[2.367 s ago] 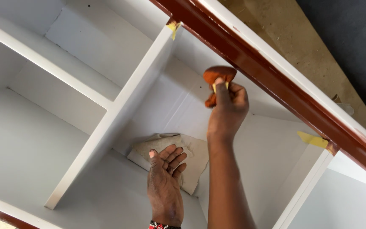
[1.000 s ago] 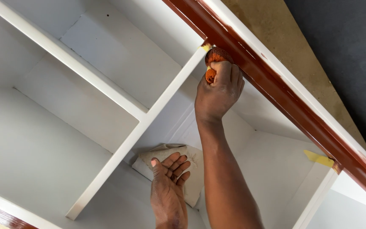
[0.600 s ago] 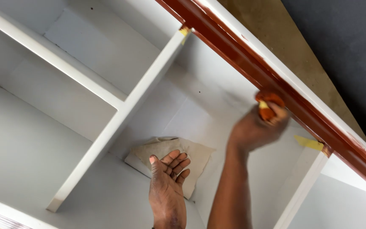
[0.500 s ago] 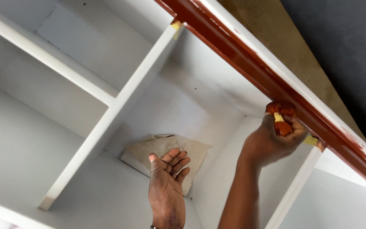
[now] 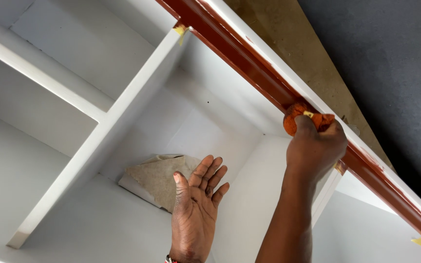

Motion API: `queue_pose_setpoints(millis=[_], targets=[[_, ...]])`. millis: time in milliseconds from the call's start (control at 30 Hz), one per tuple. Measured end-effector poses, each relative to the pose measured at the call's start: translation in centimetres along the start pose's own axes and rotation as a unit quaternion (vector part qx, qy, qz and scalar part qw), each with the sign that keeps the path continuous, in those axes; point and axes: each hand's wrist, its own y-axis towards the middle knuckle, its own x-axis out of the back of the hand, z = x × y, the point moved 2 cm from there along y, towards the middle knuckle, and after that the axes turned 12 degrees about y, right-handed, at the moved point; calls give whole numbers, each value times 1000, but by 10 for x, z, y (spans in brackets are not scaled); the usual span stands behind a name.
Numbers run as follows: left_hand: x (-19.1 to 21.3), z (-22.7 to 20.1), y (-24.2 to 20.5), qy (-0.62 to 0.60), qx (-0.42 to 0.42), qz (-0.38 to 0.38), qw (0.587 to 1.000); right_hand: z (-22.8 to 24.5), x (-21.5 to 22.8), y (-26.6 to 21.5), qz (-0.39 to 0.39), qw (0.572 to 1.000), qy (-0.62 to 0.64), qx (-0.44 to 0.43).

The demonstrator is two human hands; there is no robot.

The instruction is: The person paints the edges and legs of a white wooden cabinet with reddish-brown paint using a sponge. They repeatedly dip the sponge into a paint container on the floor and apply the paint to the top edge, side edge, and legs of the cabinet.

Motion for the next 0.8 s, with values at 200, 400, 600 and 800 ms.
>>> queue_pose_setpoints(millis=[200, 400, 600, 800], targets=[[16, -10, 5, -41, 9, -35, 999, 45, -68, -13, 82, 991, 57, 84], [34, -21, 9, -70, 18, -63, 995, 116, -133, -47, 166, 972, 96, 136], [47, -16, 17, -95, 13, -51, 994, 133, -128, -59, 199, 936, 91, 277], [45, -18, 15, -104, 23, -63, 992, 71, -86, -98, 200, 941, 271, 26]])
